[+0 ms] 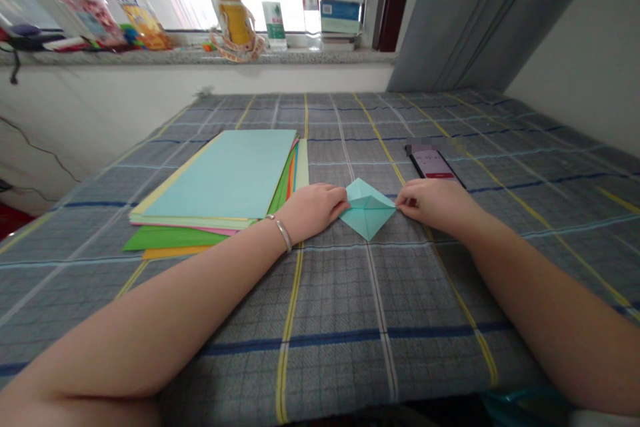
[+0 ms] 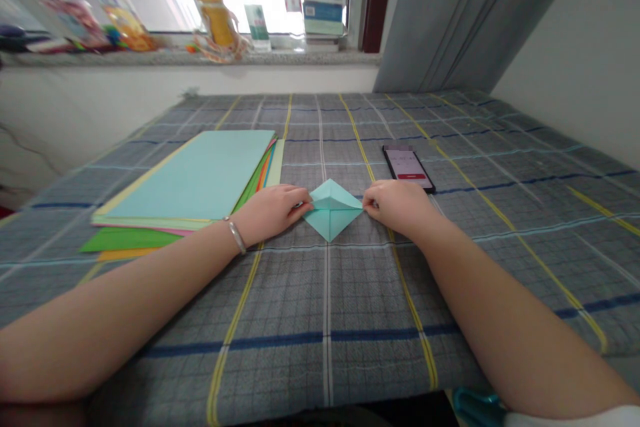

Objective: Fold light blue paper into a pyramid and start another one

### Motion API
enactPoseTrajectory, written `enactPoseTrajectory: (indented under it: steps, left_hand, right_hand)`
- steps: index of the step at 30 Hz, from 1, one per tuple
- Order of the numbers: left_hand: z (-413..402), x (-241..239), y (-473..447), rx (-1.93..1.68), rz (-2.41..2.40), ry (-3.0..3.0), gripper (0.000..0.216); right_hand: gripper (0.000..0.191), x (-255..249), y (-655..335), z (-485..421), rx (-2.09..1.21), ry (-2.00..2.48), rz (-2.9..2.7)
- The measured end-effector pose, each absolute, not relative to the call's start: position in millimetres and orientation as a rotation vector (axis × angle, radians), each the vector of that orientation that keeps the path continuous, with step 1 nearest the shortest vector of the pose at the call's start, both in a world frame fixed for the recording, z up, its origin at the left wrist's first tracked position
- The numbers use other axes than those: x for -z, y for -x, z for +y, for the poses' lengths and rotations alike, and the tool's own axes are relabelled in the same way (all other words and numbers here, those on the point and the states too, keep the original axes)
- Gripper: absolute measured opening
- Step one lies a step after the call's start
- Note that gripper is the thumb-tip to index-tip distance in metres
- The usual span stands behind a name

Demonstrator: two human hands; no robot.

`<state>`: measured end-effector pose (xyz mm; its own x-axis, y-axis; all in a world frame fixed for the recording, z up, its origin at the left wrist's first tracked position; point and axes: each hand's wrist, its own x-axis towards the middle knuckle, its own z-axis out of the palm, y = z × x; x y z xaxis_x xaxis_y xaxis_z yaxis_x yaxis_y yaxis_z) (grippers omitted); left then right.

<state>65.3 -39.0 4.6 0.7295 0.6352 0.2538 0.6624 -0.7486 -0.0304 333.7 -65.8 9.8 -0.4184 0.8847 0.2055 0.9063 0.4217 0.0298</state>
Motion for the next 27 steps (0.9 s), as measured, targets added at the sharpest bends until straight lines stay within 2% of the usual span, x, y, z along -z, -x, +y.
enactPoseTrajectory:
  steps: [5,10,13,17,21,25,27]
  left_hand:
    - [-39.4,-5.1,-65.3,0.354,-1.06,2.808,0.025]
    - [-38.9,-4.7,-64.8,0.411,-1.084,2.835,0.025]
    - [-38.7,-3.9,-65.0,0.474,-1.081,2.876,0.025]
    - [-39.5,-3.6,-65.8,0.485,-1.054,2.945,0.027]
    - [-41.4,-3.8,-66.8,0.464,-1.022,2.989,0.027]
    - [-45.1,-1.2,-73.2,0.557,-1.049,2.935,0.023]
    - [-47.7,0.6,-78.7,0.589,-1.109,2.89,0.03]
  right_hand:
    - [0.012,-9.4,-333.5,-65.6,0.174,1.622,-2.486]
    - [0.008,-7.8,-333.3,-60.4,0.001,1.498,-2.423]
    - [0.014,-7.5,-325.5,-61.9,-0.099,1.362,-2.31]
    - [0.03,-4.9,-309.4,-68.0,-0.246,1.205,-2.318]
    - [0.017,0.9,-300.6,-67.4,-0.138,1.129,-2.444]
    - [0.026,3.8,-296.6,-66.5,0.015,1.116,-2.433]
    - [0.025,3.4,-293.1,-68.8,0.035,1.115,-2.416]
